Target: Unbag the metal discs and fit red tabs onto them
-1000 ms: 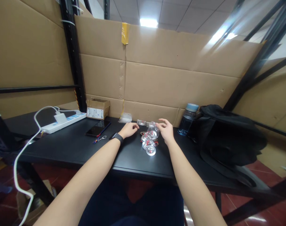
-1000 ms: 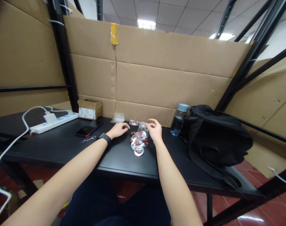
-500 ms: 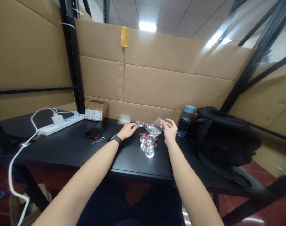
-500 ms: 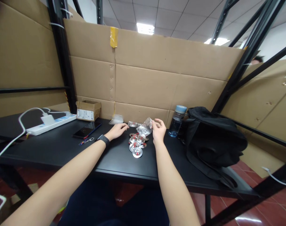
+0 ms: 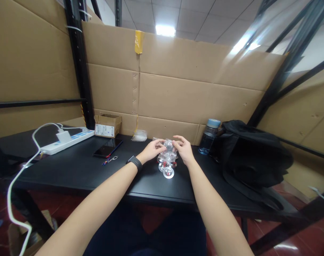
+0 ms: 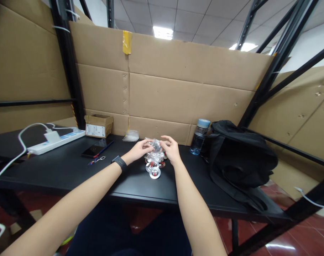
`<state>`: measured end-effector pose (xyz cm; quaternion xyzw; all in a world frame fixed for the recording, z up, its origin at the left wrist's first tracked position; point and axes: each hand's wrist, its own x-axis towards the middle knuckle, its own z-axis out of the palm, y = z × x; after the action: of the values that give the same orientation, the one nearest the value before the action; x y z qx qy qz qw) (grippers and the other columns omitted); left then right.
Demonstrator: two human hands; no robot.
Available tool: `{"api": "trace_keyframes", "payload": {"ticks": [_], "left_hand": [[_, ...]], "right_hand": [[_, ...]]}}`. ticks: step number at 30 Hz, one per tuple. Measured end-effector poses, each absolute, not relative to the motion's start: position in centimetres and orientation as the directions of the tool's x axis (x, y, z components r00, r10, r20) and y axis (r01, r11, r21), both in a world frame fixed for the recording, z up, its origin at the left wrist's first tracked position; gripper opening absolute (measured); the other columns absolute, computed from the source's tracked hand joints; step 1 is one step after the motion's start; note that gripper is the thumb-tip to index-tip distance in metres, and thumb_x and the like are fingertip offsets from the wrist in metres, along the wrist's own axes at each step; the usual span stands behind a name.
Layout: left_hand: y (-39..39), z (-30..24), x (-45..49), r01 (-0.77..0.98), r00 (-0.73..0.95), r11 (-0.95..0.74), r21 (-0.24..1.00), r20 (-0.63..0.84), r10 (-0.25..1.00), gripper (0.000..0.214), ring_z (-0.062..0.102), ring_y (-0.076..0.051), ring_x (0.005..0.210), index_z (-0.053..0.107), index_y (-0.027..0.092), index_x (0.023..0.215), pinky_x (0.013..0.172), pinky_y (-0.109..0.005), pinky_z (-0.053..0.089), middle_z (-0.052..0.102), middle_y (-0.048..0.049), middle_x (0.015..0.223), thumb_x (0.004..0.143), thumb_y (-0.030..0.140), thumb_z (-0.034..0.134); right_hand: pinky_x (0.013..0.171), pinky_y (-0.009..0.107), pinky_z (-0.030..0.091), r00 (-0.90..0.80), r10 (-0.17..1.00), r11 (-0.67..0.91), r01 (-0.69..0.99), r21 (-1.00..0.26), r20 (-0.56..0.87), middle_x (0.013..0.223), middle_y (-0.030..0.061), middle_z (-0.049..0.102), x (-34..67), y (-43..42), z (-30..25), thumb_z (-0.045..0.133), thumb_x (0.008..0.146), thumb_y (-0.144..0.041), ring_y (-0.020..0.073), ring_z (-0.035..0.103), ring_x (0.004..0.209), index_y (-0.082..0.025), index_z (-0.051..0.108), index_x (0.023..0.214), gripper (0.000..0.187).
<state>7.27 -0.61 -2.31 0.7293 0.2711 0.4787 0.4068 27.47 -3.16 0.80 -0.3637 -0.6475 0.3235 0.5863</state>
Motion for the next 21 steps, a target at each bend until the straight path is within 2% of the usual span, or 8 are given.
{"api": "trace_keyframes", "payload": {"ticks": [5, 12, 18, 21], "left_hand": [[-0.6, -2.6, 6.6, 0.161, 0.415, -0.574, 0.803, 0.473, 0.777, 0.028, 0.07, -0.019, 0.075, 0.075, 0.013, 0.094, 0.073, -0.029, 0.054, 0.075, -0.0073, 0.081, 0.085, 0.039, 0.068], [-0.1, -2.3, 5.9, 0.188, 0.349, -0.599, 0.778, 0.518, 0.781, 0.026, 0.068, -0.017, 0.074, 0.076, 0.013, 0.093, 0.072, -0.027, 0.054, 0.076, -0.0074, 0.087, 0.083, 0.037, 0.068], [-0.1, -2.4, 5.9, 0.207, 0.345, -0.6, 0.773, 0.516, 0.784, 0.027, 0.069, -0.017, 0.074, 0.076, 0.013, 0.093, 0.071, -0.027, 0.054, 0.077, -0.0077, 0.085, 0.083, 0.037, 0.068], [-0.2, -2.3, 5.9, 0.223, 0.338, -0.598, 0.77, 0.514, 0.788, 0.027, 0.068, -0.017, 0.073, 0.077, 0.013, 0.093, 0.07, -0.026, 0.053, 0.076, -0.0078, 0.083, 0.083, 0.036, 0.068]], "right_hand": [[0.051, 0.026, 0.043, -0.053, 0.863, 0.505, 0.106, -0.857, 0.502, 0.071, -0.0007, 0.067, 27.4, -3.1, 0.7, 0.077, 0.072, -0.053, 0.0133, 0.056, 0.051, -0.021, 0.066, 0.108, 0.049], [0.054, 0.025, 0.049, -0.134, 0.877, 0.477, 0.125, -0.87, 0.461, 0.081, -0.0009, 0.069, 27.8, -2.8, 0.1, 0.088, 0.059, -0.037, 0.0136, 0.061, 0.057, -0.023, 0.061, 0.119, 0.068], [0.055, 0.024, 0.047, -0.18, 0.902, 0.421, 0.18, -0.889, 0.391, 0.077, -0.0006, 0.069, 27.9, -2.6, -0.1, 0.082, 0.064, -0.034, 0.0138, 0.061, 0.058, -0.019, 0.065, 0.108, 0.05], [0.055, 0.024, 0.046, -0.163, 0.904, 0.424, 0.2, -0.883, 0.396, 0.074, -0.0012, 0.068, 28.0, -2.5, -0.1, 0.082, 0.064, -0.033, 0.0127, 0.059, 0.056, -0.018, 0.065, 0.107, 0.049]]}}
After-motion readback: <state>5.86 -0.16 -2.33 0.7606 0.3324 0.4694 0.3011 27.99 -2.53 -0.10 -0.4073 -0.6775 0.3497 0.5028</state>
